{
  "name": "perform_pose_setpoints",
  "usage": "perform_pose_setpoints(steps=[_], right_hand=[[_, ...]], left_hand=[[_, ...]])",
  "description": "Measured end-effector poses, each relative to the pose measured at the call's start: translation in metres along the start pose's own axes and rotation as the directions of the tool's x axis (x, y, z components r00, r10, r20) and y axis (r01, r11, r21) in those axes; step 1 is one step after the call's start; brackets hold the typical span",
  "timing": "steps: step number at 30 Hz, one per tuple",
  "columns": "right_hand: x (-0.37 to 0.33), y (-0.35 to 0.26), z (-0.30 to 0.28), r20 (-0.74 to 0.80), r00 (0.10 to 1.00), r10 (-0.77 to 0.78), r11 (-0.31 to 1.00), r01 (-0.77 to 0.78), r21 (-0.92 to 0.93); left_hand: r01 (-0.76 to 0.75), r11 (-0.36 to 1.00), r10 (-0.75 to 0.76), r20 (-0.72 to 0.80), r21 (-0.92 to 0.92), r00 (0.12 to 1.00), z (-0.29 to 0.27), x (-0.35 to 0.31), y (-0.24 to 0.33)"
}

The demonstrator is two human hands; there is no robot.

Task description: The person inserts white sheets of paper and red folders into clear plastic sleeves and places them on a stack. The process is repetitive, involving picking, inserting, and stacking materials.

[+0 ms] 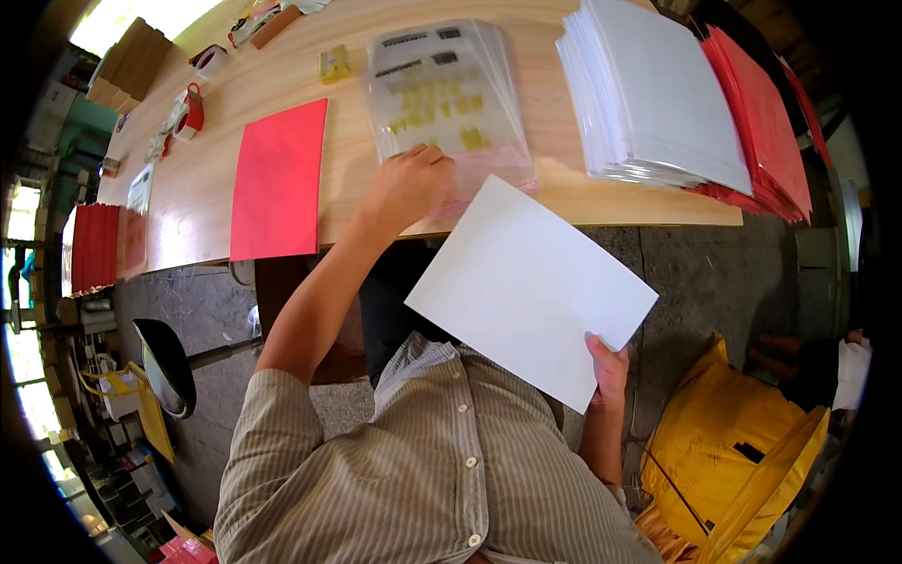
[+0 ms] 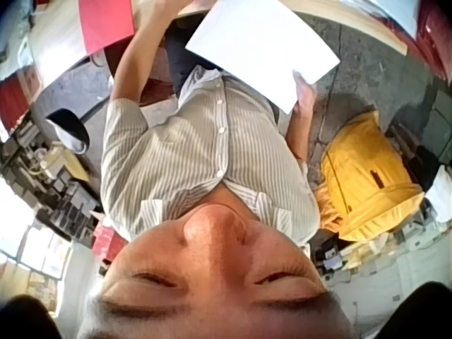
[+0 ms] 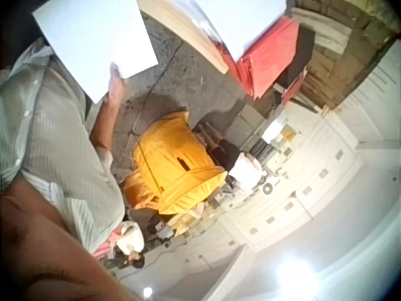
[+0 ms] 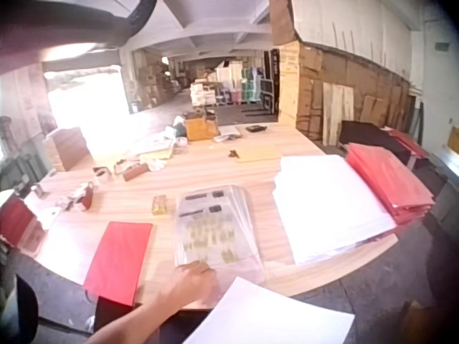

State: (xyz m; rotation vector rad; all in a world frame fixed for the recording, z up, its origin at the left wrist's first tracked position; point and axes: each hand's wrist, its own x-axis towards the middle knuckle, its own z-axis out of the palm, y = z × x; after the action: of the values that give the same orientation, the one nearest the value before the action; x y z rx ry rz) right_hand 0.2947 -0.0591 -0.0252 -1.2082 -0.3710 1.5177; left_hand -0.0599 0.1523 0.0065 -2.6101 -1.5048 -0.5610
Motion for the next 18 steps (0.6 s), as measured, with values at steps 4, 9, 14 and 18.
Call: perform_pose_setpoints(steps=[4,9,14,18], right_hand=[[-0.001,-0.003,0.007,0.015,0.998,0.066,0.998,-0.066,-0.020],[0.000,-0.001,-0.001,-0.023,0.999,0.048,0.999,-0.048,0.000],[0.002,-0.003,0.007,-0.074,0.997,-0.033,0.999,0.035,0.026],[0.002,0.000,0.005,-0.058,0.996,-0.069,0.997,0.071,0.029]], left_hand=[[0.008,0.998,-0.009,-0.017,-0.058,1.000,-0.002,-0.004,0.022],[0.056,0.986,-0.049,0.052,-0.158,0.997,0.000,-0.010,0.035],[0.023,0.978,-0.011,0.060,-0.206,0.998,0.003,-0.016,0.045],[0.035,0.969,-0.024,0.051,-0.246,0.998,0.009,-0.023,0.052]])
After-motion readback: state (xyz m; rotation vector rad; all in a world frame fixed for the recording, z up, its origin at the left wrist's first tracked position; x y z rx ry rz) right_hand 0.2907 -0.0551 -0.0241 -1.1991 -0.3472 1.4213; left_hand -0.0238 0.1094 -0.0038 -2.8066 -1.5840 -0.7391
